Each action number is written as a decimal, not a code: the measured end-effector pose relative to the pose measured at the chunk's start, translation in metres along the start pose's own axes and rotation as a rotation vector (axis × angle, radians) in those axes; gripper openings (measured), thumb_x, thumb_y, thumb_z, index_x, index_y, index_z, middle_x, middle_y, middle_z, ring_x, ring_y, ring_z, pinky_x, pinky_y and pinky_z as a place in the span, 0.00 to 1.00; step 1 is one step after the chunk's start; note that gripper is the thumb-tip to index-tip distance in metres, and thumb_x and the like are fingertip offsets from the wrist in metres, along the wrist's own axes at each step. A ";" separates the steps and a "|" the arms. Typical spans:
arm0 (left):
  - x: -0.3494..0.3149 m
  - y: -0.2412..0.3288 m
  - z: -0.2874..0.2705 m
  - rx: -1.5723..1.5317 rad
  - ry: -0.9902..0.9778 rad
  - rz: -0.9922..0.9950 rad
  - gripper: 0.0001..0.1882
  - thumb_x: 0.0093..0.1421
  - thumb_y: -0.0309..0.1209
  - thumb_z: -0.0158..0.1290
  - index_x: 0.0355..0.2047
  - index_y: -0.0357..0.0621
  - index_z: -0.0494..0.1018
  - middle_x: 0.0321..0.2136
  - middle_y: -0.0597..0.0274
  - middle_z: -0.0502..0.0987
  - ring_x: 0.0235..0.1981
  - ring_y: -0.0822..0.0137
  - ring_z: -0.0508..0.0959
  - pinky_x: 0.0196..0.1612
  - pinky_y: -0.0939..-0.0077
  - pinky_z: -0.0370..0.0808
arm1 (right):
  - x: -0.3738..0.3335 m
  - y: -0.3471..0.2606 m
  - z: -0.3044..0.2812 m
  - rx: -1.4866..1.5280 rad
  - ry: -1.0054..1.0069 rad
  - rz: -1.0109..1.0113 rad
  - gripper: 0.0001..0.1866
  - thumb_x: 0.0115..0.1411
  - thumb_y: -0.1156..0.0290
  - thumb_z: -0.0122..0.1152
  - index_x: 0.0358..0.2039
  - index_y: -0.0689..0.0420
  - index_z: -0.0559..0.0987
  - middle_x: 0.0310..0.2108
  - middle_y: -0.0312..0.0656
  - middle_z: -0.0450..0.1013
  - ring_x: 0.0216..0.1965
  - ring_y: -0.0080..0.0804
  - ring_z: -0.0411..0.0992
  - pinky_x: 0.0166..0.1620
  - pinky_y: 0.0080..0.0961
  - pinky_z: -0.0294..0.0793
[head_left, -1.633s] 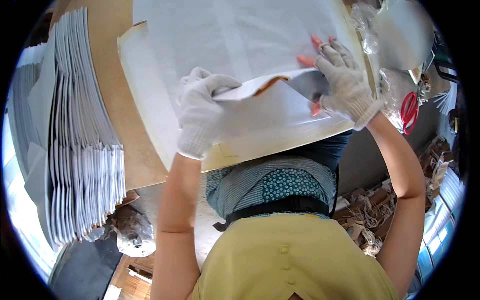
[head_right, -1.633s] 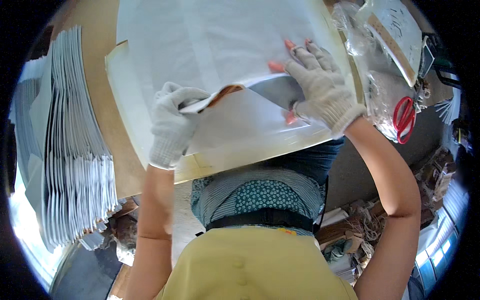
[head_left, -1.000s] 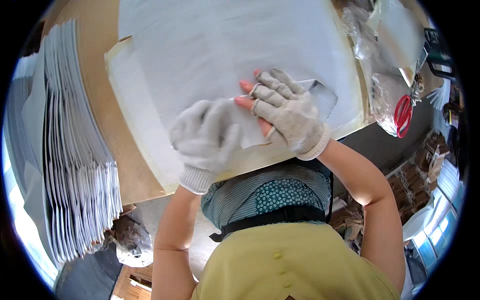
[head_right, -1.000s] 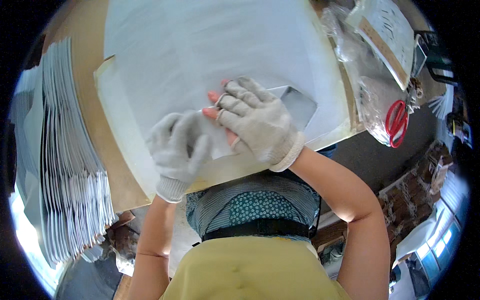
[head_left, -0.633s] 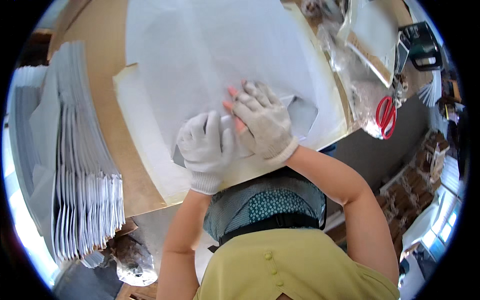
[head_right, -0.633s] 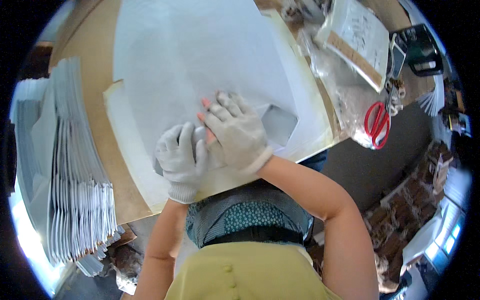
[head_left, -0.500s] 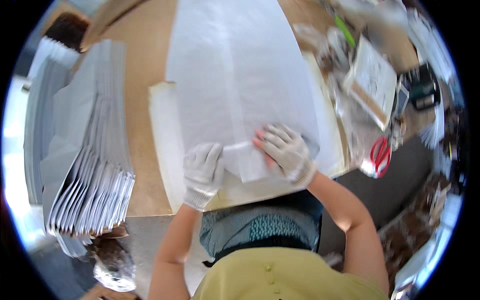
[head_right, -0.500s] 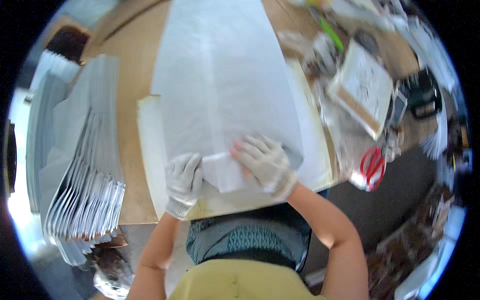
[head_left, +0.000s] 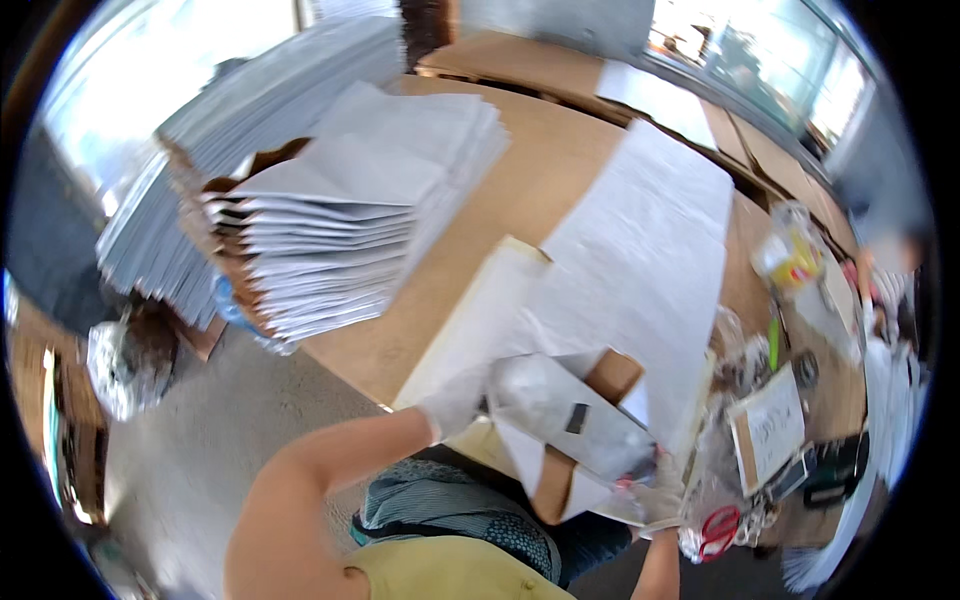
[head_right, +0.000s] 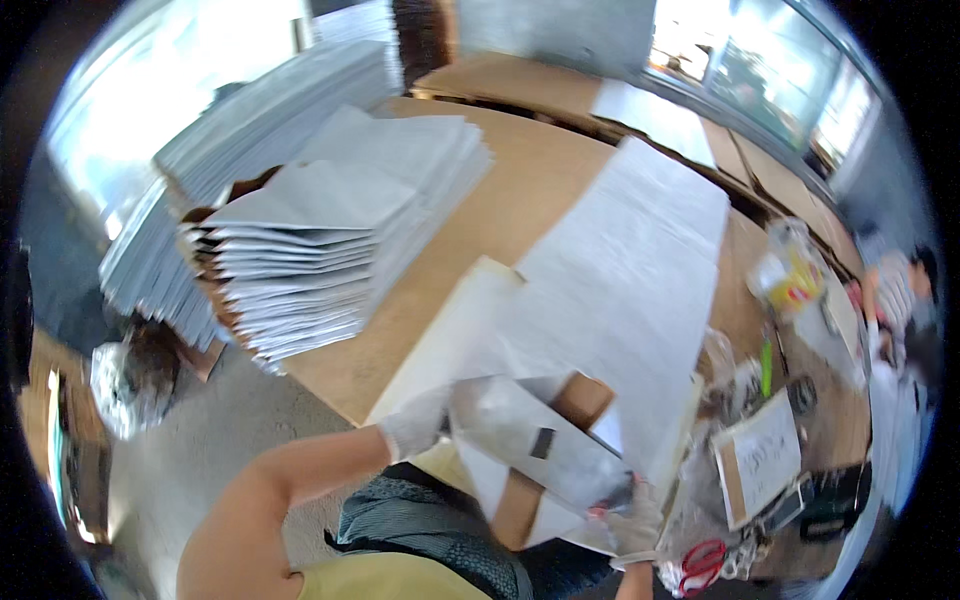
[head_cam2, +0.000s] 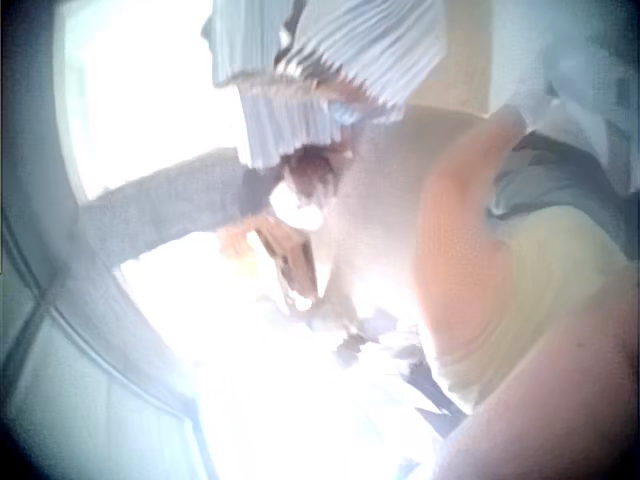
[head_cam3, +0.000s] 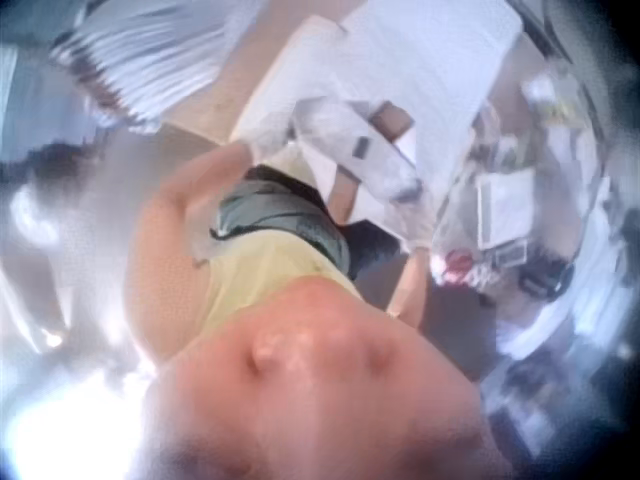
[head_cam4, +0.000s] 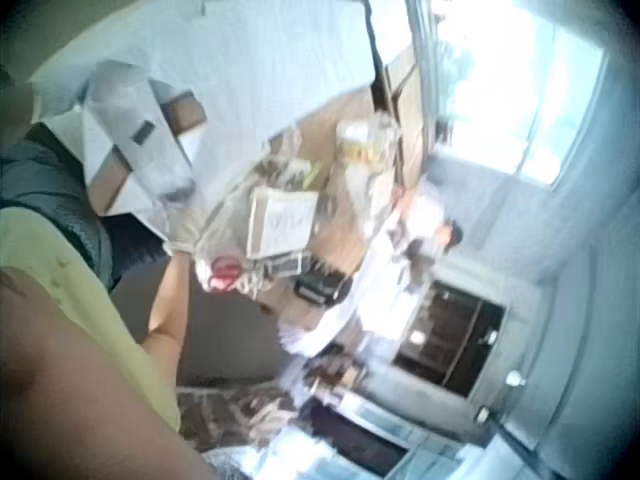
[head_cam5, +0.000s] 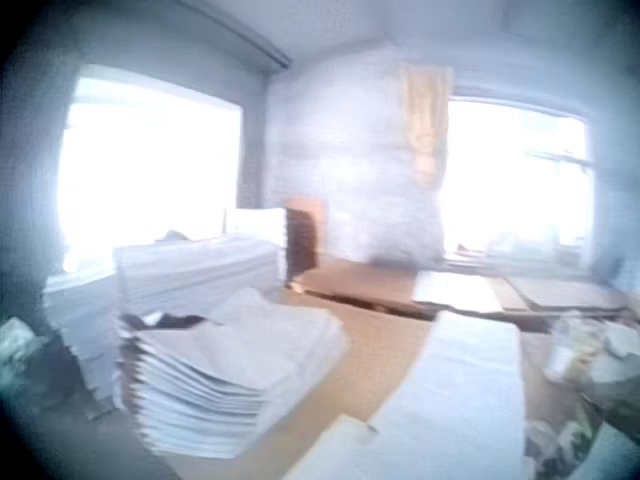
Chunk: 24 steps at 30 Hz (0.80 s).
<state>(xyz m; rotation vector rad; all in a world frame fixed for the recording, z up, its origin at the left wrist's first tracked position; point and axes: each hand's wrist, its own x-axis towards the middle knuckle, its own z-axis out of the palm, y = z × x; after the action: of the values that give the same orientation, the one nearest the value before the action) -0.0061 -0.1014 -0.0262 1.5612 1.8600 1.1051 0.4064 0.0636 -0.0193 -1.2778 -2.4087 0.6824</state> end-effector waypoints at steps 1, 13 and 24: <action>0.021 0.025 -0.012 -0.183 -0.103 -0.324 0.23 0.74 0.41 0.48 0.59 0.36 0.74 0.42 0.48 0.82 0.40 0.59 0.83 0.46 0.67 0.80 | 0.010 0.022 0.002 0.422 -0.064 0.212 0.31 0.56 0.68 0.76 0.60 0.59 0.77 0.48 0.47 0.79 0.51 0.43 0.78 0.56 0.38 0.78; 0.110 0.189 -0.358 0.086 1.018 -0.057 0.22 0.61 0.41 0.66 0.49 0.38 0.82 0.38 0.55 0.86 0.37 0.62 0.85 0.46 0.69 0.82 | 0.234 -0.003 -0.123 1.394 0.270 0.158 0.22 0.74 0.62 0.59 0.63 0.58 0.74 0.58 0.41 0.76 0.59 0.38 0.75 0.64 0.37 0.74; -0.039 -0.083 -0.509 0.375 0.902 -0.456 0.21 0.69 0.40 0.59 0.49 0.31 0.82 0.36 0.59 0.86 0.36 0.64 0.84 0.40 0.69 0.79 | 0.228 -0.013 -0.036 -0.016 0.238 0.009 0.31 0.63 0.68 0.69 0.65 0.61 0.73 0.54 0.48 0.76 0.51 0.37 0.76 0.61 0.33 0.74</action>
<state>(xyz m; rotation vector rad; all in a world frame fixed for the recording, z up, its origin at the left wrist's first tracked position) -0.4403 -0.2828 0.1888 0.7066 2.9563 1.4076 0.2913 0.2579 0.0325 -1.2972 -2.2209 0.4834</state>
